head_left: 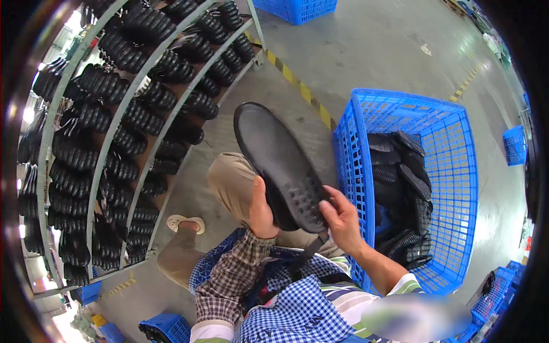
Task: The person takes shoe soles from a blue crate, turns them over by hand, and stacks them onto a shelf rack and arranges soles inside the crate.
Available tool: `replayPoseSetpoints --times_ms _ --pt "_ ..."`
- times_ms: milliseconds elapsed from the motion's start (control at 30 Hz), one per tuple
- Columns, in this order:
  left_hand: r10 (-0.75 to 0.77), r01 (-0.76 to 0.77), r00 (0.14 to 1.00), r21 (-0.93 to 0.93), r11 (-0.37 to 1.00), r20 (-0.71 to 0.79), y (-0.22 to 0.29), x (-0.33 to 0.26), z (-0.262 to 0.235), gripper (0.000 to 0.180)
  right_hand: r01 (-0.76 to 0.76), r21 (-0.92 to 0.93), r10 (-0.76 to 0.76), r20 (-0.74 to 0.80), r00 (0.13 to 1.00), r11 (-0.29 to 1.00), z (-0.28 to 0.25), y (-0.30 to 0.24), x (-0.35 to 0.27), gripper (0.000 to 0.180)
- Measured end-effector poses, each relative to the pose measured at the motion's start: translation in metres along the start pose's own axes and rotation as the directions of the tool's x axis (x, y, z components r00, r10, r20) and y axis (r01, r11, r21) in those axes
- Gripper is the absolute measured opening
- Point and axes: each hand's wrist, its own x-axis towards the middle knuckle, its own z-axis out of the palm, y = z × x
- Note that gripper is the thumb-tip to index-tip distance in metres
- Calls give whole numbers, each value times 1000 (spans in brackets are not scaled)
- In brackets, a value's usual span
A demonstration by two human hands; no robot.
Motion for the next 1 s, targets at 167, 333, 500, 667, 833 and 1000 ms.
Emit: replayPoseSetpoints --times_ms 167,333,500,667,833,1000 --pt "-14 14 1000 6 1000 24 -13 -2 -25 48 257 -340 -232 113 966 905 17 13 15 33" --pt "237 -224 971 244 944 -28 -14 -1 -19 42 429 -567 -378 212 901 704 14 3 29 34" --pt "159 -158 987 56 986 -9 6 4 -9 44 347 -504 -206 315 926 791 12 -10 35 55" --pt "187 -187 982 -12 982 -3 5 21 -5 45 -177 319 39 395 918 931 29 -3 37 69" --pt "273 -274 961 201 940 38 20 42 -14 51 -99 495 -27 241 970 864 50 -22 62 47" --pt "545 -612 699 782 118 464 56 67 -43 54 280 366 -337 102 936 888 63 -103 151 35"
